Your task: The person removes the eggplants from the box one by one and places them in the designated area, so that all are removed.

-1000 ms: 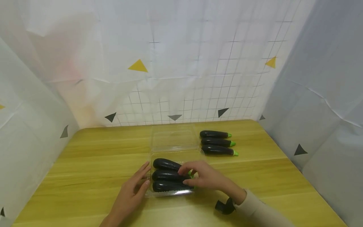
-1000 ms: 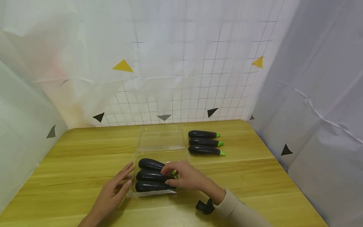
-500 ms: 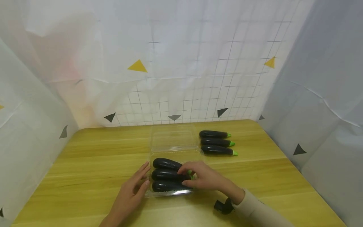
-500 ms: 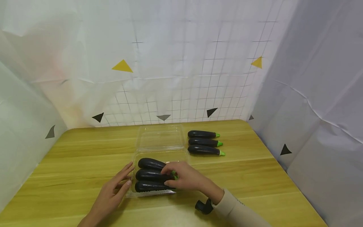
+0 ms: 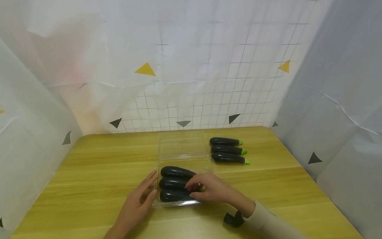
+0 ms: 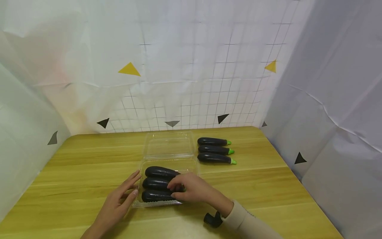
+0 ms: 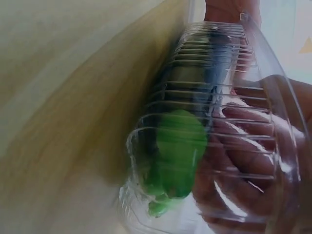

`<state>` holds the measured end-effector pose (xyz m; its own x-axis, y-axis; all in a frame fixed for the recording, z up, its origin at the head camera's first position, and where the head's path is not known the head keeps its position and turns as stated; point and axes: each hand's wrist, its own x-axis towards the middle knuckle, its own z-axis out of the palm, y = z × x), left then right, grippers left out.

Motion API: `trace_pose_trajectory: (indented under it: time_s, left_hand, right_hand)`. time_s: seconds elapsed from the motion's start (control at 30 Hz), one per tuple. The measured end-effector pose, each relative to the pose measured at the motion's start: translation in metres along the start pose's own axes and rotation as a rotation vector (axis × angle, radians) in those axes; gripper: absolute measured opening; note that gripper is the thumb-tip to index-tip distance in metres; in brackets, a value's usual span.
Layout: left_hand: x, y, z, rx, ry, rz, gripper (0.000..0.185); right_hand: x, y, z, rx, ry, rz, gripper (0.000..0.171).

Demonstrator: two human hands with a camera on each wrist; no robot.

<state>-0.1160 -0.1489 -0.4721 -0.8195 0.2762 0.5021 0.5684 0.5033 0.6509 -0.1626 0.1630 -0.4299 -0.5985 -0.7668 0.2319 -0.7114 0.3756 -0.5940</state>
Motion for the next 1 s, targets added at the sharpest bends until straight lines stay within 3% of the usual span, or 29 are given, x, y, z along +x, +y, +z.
trace_pose_trajectory:
  time_s: [0.23,0.5,1.0]
  left_hand:
    - [0.000,0.000,0.000,0.001,-0.011,-0.002,0.048]
    - [0.000,-0.003,0.002,-0.001,-0.023,-0.008,0.048]
    - [0.000,-0.002,0.002,0.005,-0.015,-0.007,0.047]
  right_hand:
    - [0.000,-0.004,-0.002,-0.096,-0.091,0.032,0.022]
    - [0.001,-0.004,-0.004,-0.063,-0.158,0.060,0.028]
    - [-0.003,0.008,-0.002,0.012,0.020,-0.026,0.024]
